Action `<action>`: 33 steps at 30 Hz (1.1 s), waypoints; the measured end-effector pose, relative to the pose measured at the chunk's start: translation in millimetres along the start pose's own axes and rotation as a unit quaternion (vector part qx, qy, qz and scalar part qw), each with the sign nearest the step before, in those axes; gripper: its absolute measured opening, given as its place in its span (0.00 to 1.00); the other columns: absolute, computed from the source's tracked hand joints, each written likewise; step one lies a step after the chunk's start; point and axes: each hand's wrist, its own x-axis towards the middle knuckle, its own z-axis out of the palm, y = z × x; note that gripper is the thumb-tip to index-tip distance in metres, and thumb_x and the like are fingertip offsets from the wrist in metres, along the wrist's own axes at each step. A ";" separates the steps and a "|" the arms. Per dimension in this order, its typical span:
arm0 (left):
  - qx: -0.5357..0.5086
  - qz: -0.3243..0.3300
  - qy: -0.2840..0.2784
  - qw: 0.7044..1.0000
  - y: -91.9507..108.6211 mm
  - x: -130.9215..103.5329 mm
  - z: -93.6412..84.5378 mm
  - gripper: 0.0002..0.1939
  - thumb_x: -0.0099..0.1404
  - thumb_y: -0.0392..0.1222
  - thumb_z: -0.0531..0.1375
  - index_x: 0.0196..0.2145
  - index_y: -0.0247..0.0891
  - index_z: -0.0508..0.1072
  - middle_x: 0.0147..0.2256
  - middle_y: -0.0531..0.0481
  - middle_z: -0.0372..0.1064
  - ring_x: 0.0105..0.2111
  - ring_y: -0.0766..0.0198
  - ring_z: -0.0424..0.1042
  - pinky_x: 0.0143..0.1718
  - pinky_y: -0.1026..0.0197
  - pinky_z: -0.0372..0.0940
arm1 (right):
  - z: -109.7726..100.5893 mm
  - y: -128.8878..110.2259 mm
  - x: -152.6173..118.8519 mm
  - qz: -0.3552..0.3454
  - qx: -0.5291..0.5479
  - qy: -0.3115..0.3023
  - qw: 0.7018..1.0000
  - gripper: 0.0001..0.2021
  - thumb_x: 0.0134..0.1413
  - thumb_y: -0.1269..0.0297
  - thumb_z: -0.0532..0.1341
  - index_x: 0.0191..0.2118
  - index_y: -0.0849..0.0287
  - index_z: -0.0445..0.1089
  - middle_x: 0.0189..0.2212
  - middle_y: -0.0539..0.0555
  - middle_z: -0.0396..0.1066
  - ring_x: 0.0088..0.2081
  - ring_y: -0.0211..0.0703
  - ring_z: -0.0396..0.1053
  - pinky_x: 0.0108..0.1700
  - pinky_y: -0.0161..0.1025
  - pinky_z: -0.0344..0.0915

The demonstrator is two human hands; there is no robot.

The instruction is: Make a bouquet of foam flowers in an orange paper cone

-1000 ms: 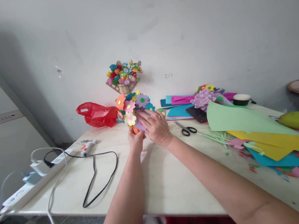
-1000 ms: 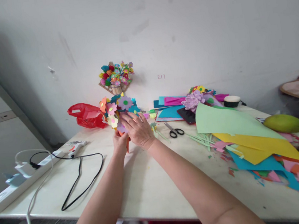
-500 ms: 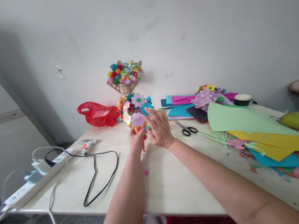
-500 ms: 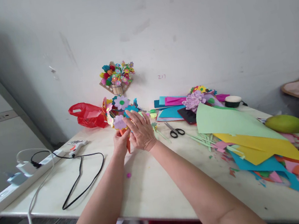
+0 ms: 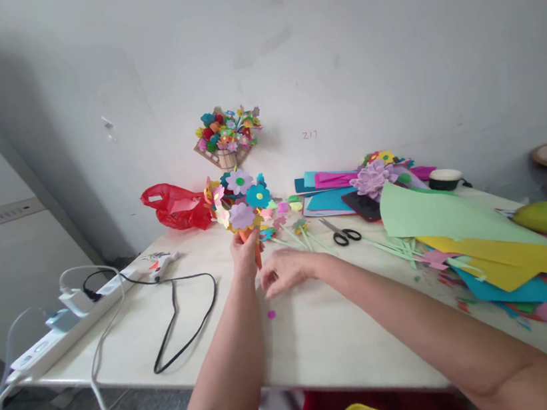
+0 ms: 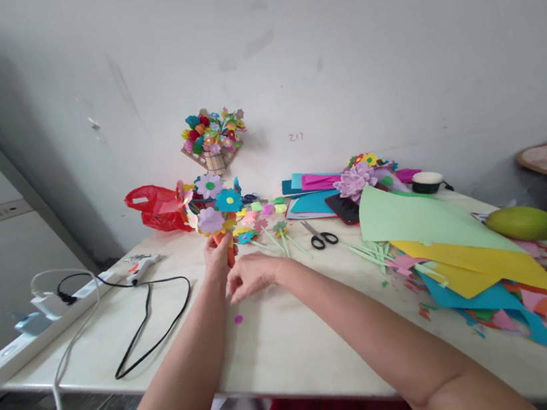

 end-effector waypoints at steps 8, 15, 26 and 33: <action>-0.005 0.010 -0.012 1.000 1.5 -0.6 0.7 0.21 0.44 0.50 0.68 0.28 0.36 0.65 0.19 0.57 0.65 0.14 0.72 0.62 0.17 0.67 0.55 | 21.8 -1.8 1.9 -0.078 -0.016 -0.104 0.991 0.06 0.47 0.67 0.62 0.33 0.57 0.75 0.32 0.46 0.74 0.33 0.35 0.67 0.32 0.32 0.55; 0.008 0.028 0.015 0.999 3.4 0.2 3.1 0.22 0.43 0.50 0.68 0.30 0.36 0.64 0.19 0.57 0.64 0.14 0.72 0.61 0.17 0.66 0.56 | 27.9 11.2 1.4 -0.042 0.047 -0.081 0.995 0.02 0.44 0.71 0.63 0.29 0.61 0.72 0.27 0.48 0.71 0.30 0.34 0.65 0.30 0.30 0.56; 0.076 0.067 0.052 0.993 -2.0 5.8 2.2 0.23 0.47 0.50 0.66 0.35 0.39 0.61 0.24 0.57 0.64 0.16 0.72 0.64 0.19 0.66 0.60 | 35.9 58.5 11.2 0.184 0.099 0.179 0.961 0.07 0.47 0.73 0.61 0.33 0.60 0.76 0.28 0.51 0.75 0.32 0.38 0.69 0.35 0.32 0.61; 0.060 0.063 0.054 0.995 7.5 0.2 6.3 0.22 0.47 0.50 0.66 0.33 0.38 0.62 0.22 0.58 0.64 0.14 0.74 0.60 0.17 0.67 0.57 | 36.8 61.2 14.1 0.192 0.007 0.154 0.969 0.09 0.50 0.70 0.61 0.37 0.56 0.78 0.40 0.54 0.75 0.41 0.43 0.71 0.41 0.34 0.62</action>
